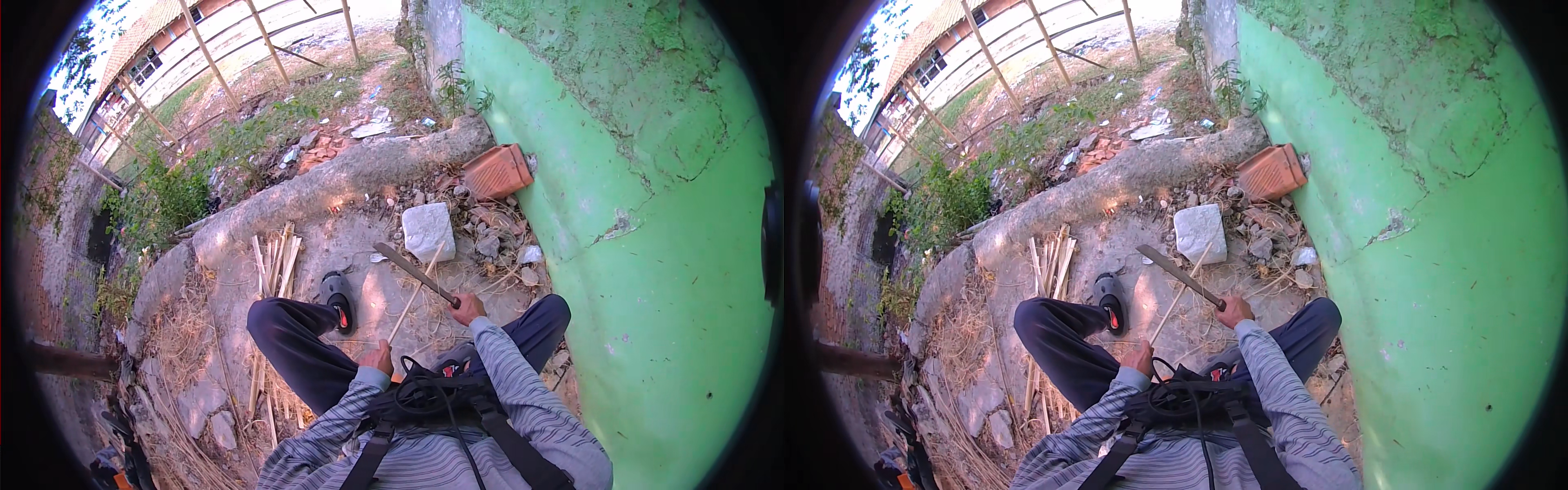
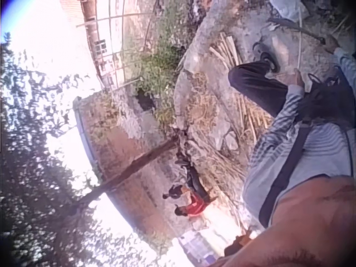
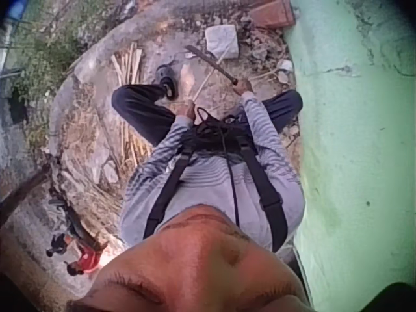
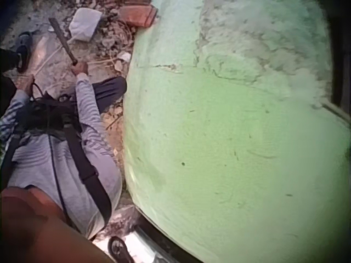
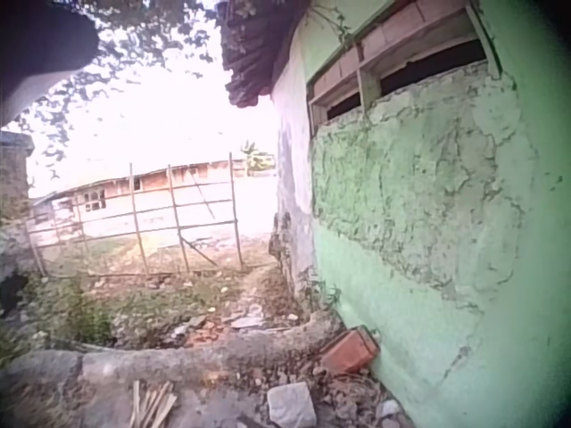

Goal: The person strips thin layers off a bamboo stalk using a large knife. They repeatedly pull the stalk through the blade while holding it by hand to thin it down.

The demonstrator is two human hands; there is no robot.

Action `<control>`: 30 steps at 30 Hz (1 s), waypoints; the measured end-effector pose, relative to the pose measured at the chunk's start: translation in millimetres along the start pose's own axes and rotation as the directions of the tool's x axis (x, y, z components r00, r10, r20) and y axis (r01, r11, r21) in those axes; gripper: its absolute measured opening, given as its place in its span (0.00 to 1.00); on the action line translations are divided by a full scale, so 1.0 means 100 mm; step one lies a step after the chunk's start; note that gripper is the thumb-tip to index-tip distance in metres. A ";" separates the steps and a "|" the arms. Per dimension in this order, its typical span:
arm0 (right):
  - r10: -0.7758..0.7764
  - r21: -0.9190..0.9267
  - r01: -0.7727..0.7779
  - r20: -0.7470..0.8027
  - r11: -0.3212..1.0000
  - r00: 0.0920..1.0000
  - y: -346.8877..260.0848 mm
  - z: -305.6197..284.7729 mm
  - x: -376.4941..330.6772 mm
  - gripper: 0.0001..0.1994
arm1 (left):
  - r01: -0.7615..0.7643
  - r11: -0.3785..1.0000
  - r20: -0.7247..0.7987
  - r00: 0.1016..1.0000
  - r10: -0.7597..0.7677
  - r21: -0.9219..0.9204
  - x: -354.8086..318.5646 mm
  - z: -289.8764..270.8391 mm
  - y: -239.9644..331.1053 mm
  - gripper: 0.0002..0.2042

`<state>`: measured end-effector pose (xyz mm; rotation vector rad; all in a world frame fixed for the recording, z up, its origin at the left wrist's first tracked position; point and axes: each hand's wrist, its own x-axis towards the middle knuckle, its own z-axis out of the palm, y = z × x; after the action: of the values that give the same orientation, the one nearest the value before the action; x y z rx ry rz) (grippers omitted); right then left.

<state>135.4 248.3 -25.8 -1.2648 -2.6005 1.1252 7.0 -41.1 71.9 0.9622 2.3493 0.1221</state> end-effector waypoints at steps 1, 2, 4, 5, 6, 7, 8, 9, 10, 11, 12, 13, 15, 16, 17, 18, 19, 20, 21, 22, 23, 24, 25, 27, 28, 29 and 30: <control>-0.017 0.002 0.017 -0.012 1.000 1.000 -0.01 0.01 -0.01 0.15 | -0.019 1.000 -0.021 1.000 0.019 -0.019 -0.03 0.00 -0.02 0.08; -0.005 -0.007 0.005 -0.046 1.000 0.999 0.16 0.00 0.07 0.15 | -0.055 0.998 -0.031 0.998 0.054 -0.034 -0.09 0.00 -0.02 0.08; 0.146 0.009 -0.146 -0.109 0.989 0.983 0.23 -0.02 0.26 0.15 | -0.068 0.997 -0.033 0.997 0.067 -0.026 -0.19 0.01 -0.19 0.10; 0.214 0.023 -0.213 -0.133 0.977 0.968 0.26 0.03 0.33 0.15 | -0.029 1.000 0.013 0.999 0.029 -0.005 -0.26 -0.05 -0.25 0.10; 0.262 0.017 -0.262 -0.167 0.965 0.951 0.44 0.04 0.41 0.15 | -0.012 1.000 0.058 0.998 0.011 0.015 -0.33 -0.14 -0.23 0.10; 0.311 0.013 -0.316 -0.219 0.949 0.925 0.72 0.00 0.50 0.16 | -0.013 0.999 0.098 0.995 0.010 0.034 -0.36 -0.25 -0.16 0.10; 0.351 0.012 -0.361 -0.267 0.932 0.897 0.95 -0.05 0.56 0.16 | -0.036 0.998 0.104 0.994 0.030 0.051 -0.36 -0.35 -0.15 0.11; 0.378 0.022 -0.385 -0.246 0.923 0.892 1.15 -0.08 0.57 0.17 | -0.078 0.995 0.083 0.994 0.072 0.067 -0.40 -0.50 -0.13 0.11; 0.400 0.029 -0.404 -0.220 0.914 0.890 1.30 -0.09 0.53 0.19 | -0.113 0.990 0.061 0.992 0.108 0.082 -0.45 -0.71 -0.09 0.11; 0.411 0.042 -0.411 -0.199 0.910 0.889 1.35 -0.01 0.43 0.19 | -0.127 0.986 0.032 0.992 0.124 0.104 -0.53 -0.94 -0.10 0.11; 0.424 0.054 -0.422 -0.179 0.905 0.888 1.35 0.01 0.38 0.20 | -0.159 0.980 -0.065 0.984 0.168 0.121 -0.58 -1.14 -0.13 0.10; 0.442 0.056 -0.439 -0.136 0.897 0.886 1.28 0.00 0.37 0.21 | -0.185 0.970 -0.156 0.965 0.209 0.156 -0.59 -1.36 -0.14 0.09; 0.484 0.063 -0.481 -0.034 0.874 0.874 1.10 0.11 0.26 0.21 | -0.277 0.950 -0.364 0.878 0.312 0.146 -0.53 -1.79 -0.29 0.05; 0.481 0.032 -0.480 -0.075 0.877 0.874 1.16 0.10 0.23 0.22 | -0.244 0.941 -0.430 0.842 0.326 0.236 -0.46 -2.08 -0.24 0.05; 0.476 0.009 -0.478 -0.120 0.878 0.872 1.25 0.09 0.20 0.23 | -0.194 0.934 -0.481 0.815 0.324 0.300 -0.39 -2.39 -0.16 0.06; 0.471 -0.019 -0.480 -0.161 0.877 0.867 1.32 0.07 0.17 0.23 | -0.187 0.928 -0.525 0.780 0.339 0.322 -0.27 -2.66 -0.14 0.08; 0.472 -0.045 -0.481 -0.132 0.876 0.872 1.29 0.07 0.13 0.24 | -0.145 0.921 -0.591 0.729 0.347 0.362 -0.17 -2.91 -0.17 0.09; 0.470 -0.070 -0.478 -0.098 0.876 0.877 1.20 0.06 0.09 0.25 | -0.136 0.926 -0.629 0.698 0.342 0.352 -0.08 -3.16 -0.24 0.09; 0.472 -0.094 -0.475 -0.059 0.875 0.880 1.11 0.06 0.03 0.25 | -0.082 0.940 -0.614 0.737 0.281 0.332 -0.04 -3.47 -0.22 0.09; 0.468 -0.104 -0.467 -0.017 0.878 0.884 1.01 0.06 0.00 0.26 | -0.113 0.935 -0.649 0.692 0.317 0.336 0.04 -3.75 -0.28 0.08; 0.468 -0.116 -0.463 0.019 0.879 0.883 0.95 0.03 -0.03 0.27 | -0.119 0.958 -0.641 0.721 0.263 0.260 0.15 -4.04 -0.30 0.08; 0.463 -0.124 -0.454 0.054 0.882 0.885 0.88 0.02 -0.05 0.27 | -0.138 0.954 -0.677 0.677 0.288 0.268 0.31 -4.28 -0.42 0.07; 0.455 -0.133 -0.447 0.041 0.885 0.889 0.89 0.00 -0.06 0.27 | -0.306 0.939 -0.741 0.593 0.314 0.153 0.41 -4.51 -0.45 0.07; 0.447 -0.152 -0.441 0.011 0.885 0.894 0.95 -0.03 -0.08 0.27 | -0.593 0.805 -0.814 0.477 0.333 -0.019 0.49 -4.87 -0.30 0.10; 0.447 -0.157 -0.439 0.018 0.885 0.894 0.96 -0.04 -0.09 0.27 | -0.659 0.746 -0.837 0.460 0.298 -0.096 0.47 -4.99 -0.26 0.10; 0.454 -0.168 -0.442 0.035 0.881 0.890 0.96 -0.05 -0.13 0.27 | -0.712 0.679 -0.850 0.459 0.258 -0.179 0.41 -5.03 -0.17 0.10; 0.453 -0.178 -0.438 0.050 0.881 0.890 0.97 -0.04 -0.15 0.27 | -0.755 0.608 -0.855 0.464 0.232 -0.245 0.37 -5.02 -0.13 0.10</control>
<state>211.4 279.5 -78.8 -1.9729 -2.5787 1.0547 -300.7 41.2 462.5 1.4400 2.2363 1.7854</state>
